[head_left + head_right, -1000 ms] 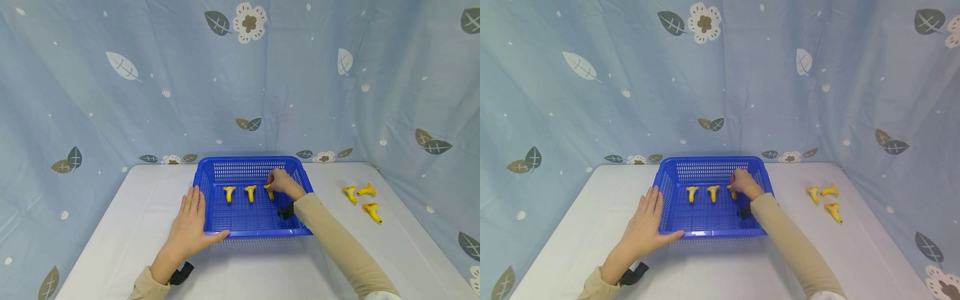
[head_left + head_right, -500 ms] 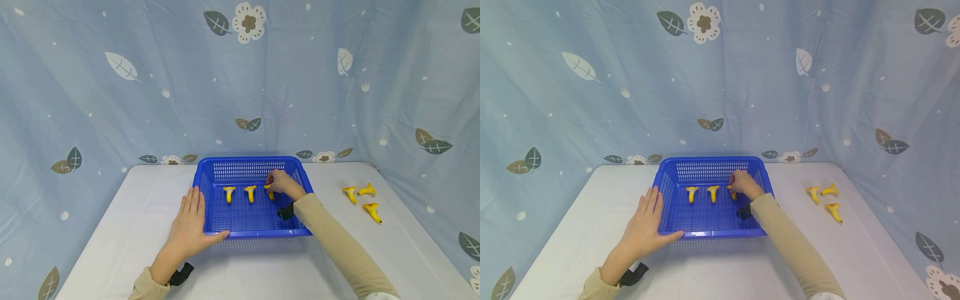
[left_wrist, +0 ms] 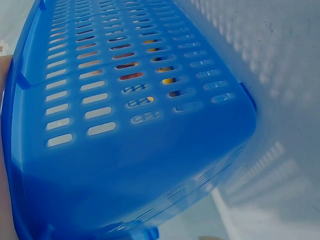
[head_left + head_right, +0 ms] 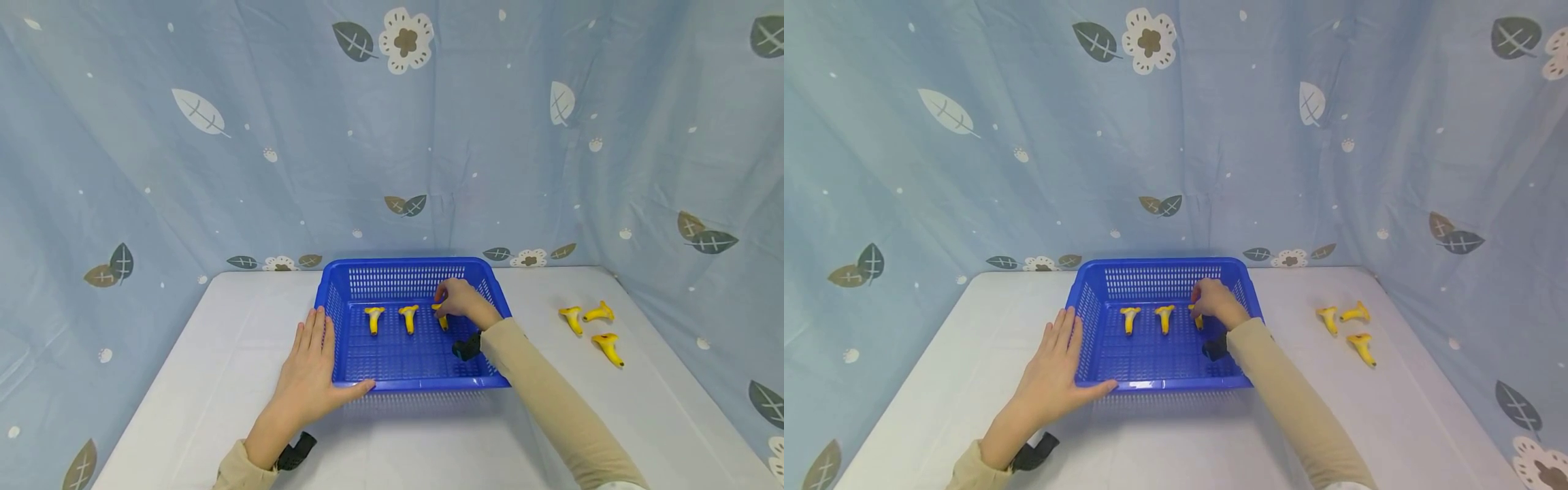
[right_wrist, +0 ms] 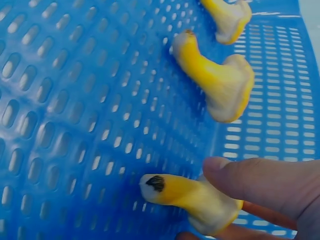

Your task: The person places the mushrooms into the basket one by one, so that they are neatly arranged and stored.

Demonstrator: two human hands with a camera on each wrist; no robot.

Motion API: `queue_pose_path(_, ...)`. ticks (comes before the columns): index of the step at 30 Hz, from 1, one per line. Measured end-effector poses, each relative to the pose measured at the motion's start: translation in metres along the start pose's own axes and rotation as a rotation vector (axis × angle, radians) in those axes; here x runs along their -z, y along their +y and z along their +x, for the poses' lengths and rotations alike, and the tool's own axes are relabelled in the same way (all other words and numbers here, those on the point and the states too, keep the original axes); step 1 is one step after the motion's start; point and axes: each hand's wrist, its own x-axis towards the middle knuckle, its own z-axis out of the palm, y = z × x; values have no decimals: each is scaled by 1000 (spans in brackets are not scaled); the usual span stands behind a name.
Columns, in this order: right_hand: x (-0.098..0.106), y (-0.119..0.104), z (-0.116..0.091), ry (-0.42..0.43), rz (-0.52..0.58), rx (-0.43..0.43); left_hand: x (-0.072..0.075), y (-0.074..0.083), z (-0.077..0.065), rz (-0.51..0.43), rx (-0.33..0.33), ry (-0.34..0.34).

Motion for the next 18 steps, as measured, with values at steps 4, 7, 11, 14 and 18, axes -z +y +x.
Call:
queue_pose_path(4,3,0,-3,0,40,-8,-1,-1,0,-2,-7,5)
queue_pose_path(7,5,2,-4,5,79,-15,-1,-1,0,-9,-8,9)
queue_pose_path(11,7,4,-4,23,106,-1,-2,-1,-1,-9,-15,31)
queue_pose_path(14,10,5,-4,40,122,18,-2,-1,-1,-5,-21,50)
queue_pose_path(18,13,5,-6,78,141,43,-2,-1,-1,-8,-17,45)
